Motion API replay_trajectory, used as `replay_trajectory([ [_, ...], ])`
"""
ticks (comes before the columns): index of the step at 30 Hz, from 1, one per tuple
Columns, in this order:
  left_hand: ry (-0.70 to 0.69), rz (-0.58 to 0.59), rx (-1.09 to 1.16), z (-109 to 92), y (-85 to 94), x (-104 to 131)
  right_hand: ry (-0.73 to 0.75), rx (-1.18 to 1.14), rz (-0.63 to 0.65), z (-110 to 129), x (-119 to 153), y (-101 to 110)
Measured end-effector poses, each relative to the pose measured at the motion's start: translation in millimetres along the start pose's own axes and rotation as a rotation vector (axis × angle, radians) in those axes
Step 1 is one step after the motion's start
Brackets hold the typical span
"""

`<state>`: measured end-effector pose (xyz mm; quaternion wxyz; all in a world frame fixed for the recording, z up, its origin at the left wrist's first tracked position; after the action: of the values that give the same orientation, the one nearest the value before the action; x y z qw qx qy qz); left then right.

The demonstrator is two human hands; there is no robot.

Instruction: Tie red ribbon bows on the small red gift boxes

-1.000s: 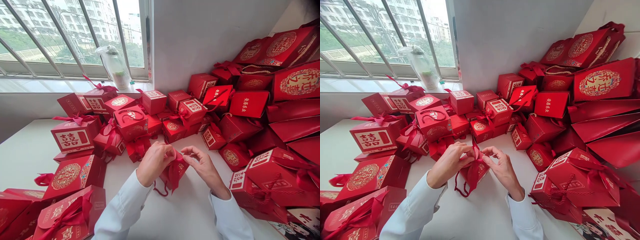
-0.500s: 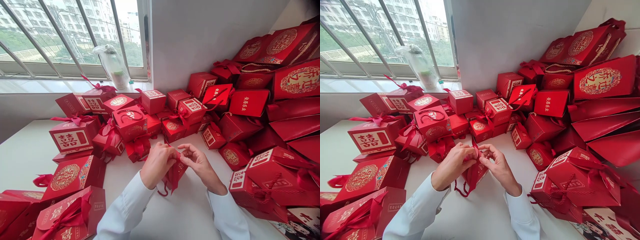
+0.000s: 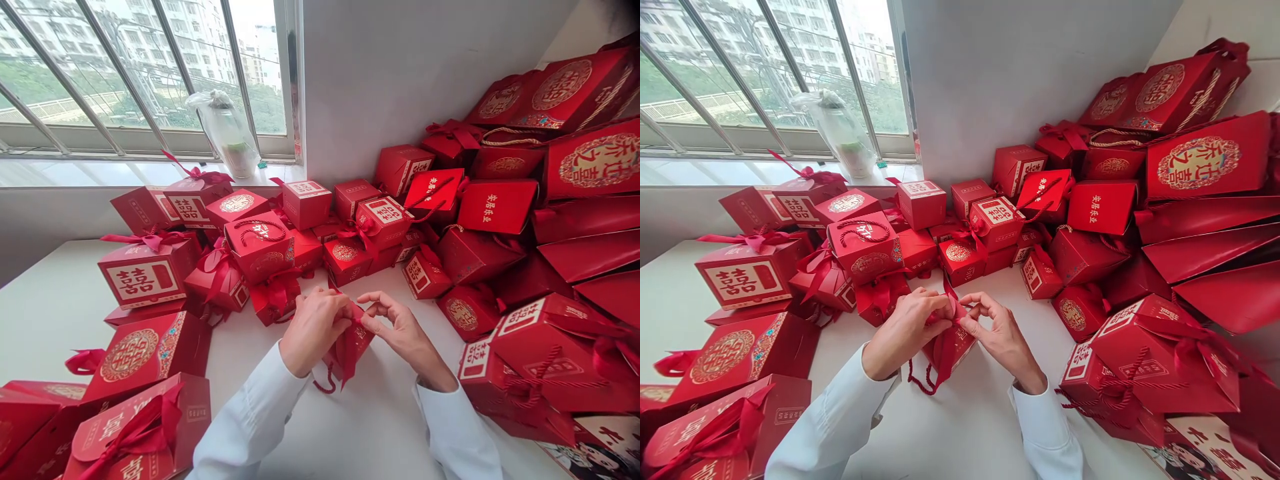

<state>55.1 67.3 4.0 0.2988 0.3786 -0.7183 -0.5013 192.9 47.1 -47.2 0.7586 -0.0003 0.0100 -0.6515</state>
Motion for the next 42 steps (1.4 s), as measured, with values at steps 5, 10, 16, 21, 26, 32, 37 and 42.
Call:
replay_trajectory([
  [5, -0.002, 0.009, -0.016, -0.7, -0.2, 0.2, 0.003, -0.076, -0.022, 2.9, 4.0, 0.4],
  [10, -0.016, 0.023, -0.033, -0.8, -4.0, -0.6, -0.029, -0.172, -0.009, -5.9, 5.0, 0.3],
  [16, 0.001, 0.002, -0.026, 0.9, -5.5, -1.6, -0.035, -0.138, -0.043, -16.4, -0.3, 4.8],
  [21, -0.007, -0.010, -0.012, 2.1, -6.5, -2.4, -0.038, -0.163, -0.047, -18.9, -0.9, 3.3],
  [26, -0.006, 0.006, 0.044, 5.2, -8.4, -4.0, -0.063, -0.223, -0.048, -19.2, -0.3, 0.3],
  [32, -0.015, 0.020, 0.108, 6.3, -8.8, -4.2, -0.079, -0.246, -0.050, -10.0, 0.4, -3.9],
  [37, -0.033, 0.020, 0.142, 12.7, -5.6, -4.3, -0.065, -0.236, -0.046, -6.8, 1.5, -2.9],
  [42, 0.051, -0.082, 0.148, 33.3, 18.2, 5.0, -0.033, -0.242, -0.039, -6.6, 3.5, 2.9],
])
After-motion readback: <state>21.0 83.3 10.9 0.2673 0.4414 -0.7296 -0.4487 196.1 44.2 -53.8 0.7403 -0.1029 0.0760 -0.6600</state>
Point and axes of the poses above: each hand's wrist, its own x-axis away from the middle knuckle, its own y-axis out of the back of the hand, z = x × y, the point moved 6 cm from there along -x, towards the middle knuckle, and after that the axes turned 14 degrees about -x, right-handed, at the moved point
